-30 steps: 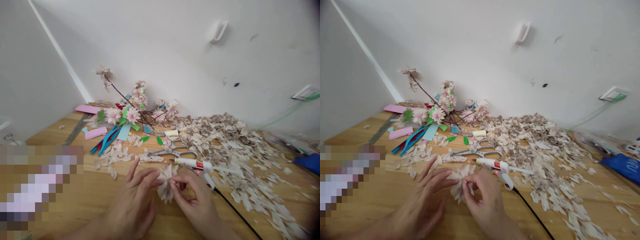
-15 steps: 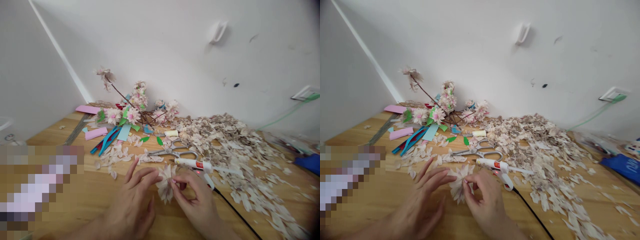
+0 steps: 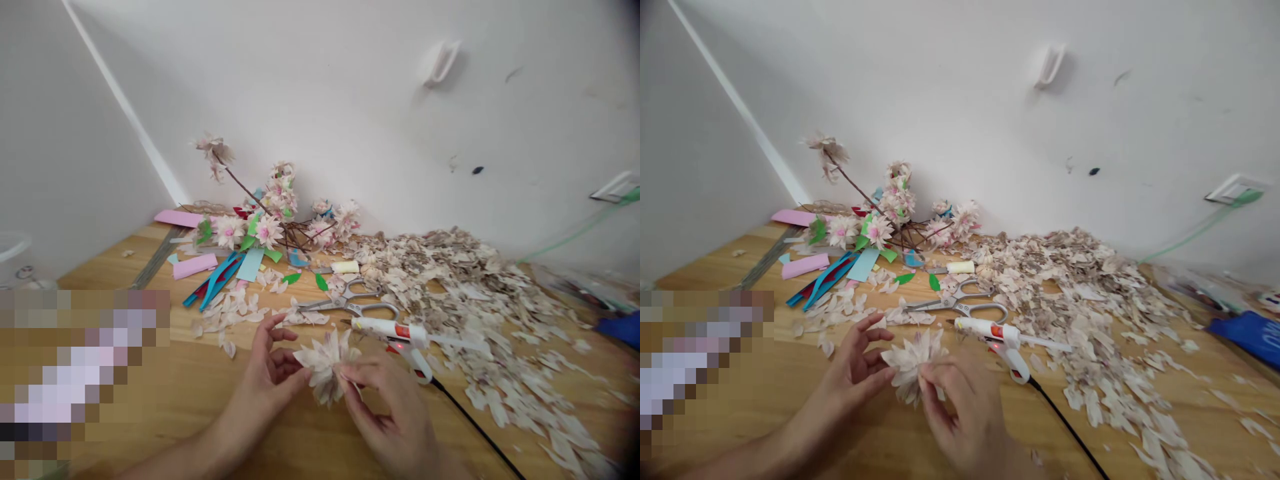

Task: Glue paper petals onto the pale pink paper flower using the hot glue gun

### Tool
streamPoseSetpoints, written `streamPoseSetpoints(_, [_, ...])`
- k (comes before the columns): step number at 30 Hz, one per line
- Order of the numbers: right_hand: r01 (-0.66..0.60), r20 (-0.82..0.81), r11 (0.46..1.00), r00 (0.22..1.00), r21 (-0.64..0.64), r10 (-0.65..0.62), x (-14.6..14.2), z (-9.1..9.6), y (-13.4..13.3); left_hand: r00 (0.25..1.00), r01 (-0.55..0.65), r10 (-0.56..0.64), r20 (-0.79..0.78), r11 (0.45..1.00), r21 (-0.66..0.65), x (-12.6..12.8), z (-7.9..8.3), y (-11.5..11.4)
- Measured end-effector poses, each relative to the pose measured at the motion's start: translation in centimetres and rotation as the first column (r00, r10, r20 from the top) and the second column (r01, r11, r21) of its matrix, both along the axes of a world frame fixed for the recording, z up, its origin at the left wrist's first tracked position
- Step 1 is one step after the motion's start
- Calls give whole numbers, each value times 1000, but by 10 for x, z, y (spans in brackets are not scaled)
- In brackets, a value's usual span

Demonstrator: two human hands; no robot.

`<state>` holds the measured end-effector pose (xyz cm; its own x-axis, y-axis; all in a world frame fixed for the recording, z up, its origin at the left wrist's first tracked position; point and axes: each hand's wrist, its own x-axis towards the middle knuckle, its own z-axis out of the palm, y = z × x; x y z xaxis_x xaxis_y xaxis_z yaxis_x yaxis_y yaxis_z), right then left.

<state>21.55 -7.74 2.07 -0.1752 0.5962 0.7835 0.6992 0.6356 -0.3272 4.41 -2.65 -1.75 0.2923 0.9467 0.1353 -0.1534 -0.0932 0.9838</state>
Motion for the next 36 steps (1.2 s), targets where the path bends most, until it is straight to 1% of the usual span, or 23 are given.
streamPoseSetpoints(2, [-28, -2, 1000, 1000, 4, 28, -2, 1, 0, 996, 67, -63, 58, 995, -74, 1, 0, 1])
streamPoseSetpoints(6, [-50, 12, 999, 999, 0, 50, -4, 2, -1, 989, 97, -77, 122, 982, -162, 1, 3, 1])
streamPoseSetpoints(10, [-68, 26, 998, 997, -13, 68, -5, 3, -1, 988, 80, -58, 142, 985, -154, 4, 0, 1])
streamPoseSetpoints(13, [-83, 32, 997, 996, 1, 83, -7, 4, -1, 991, 66, -48, 124, 987, -146, 5, -2, 1])
streamPoseSetpoints(18, [-74, 40, 997, 997, 7, 73, -7, 5, -1, 990, 75, -47, 133, 973, -218, 3, -2, 2])
streamPoseSetpoints(21, [-62, 42, 998, 997, 5, 62, -7, 6, -2, 987, 87, -47, 155, 960, -265, 3, 2, 2])
streamPoseSetpoints(25, [-73, 40, 997, 997, 34, 72, -7, 5, -1, 982, 86, -20, 188, 931, -354, 5, 11, 0])
streamPoseSetpoints(28, [-75, 44, 997, 996, 37, 73, -7, 5, 0, 978, 96, -15, 210, 918, -385, 6, 16, -1])
streamPoseSetpoints(30, [-78, 44, 997, 996, 28, 76, -7, 5, 0, 977, 93, -9, 213, 917, -387, 6, 14, -1])
streamPoseSetpoints(34, [-84, 38, 996, 996, 24, 83, -8, 6, -1, 974, 91, -6, 226, 927, -365, 5, 4, 1])
streamPoseSetpoints(36, [-88, 38, 996, 995, 23, 87, -8, 6, -1, 973, 98, -14, 229, 928, -359, 5, 2, 1])
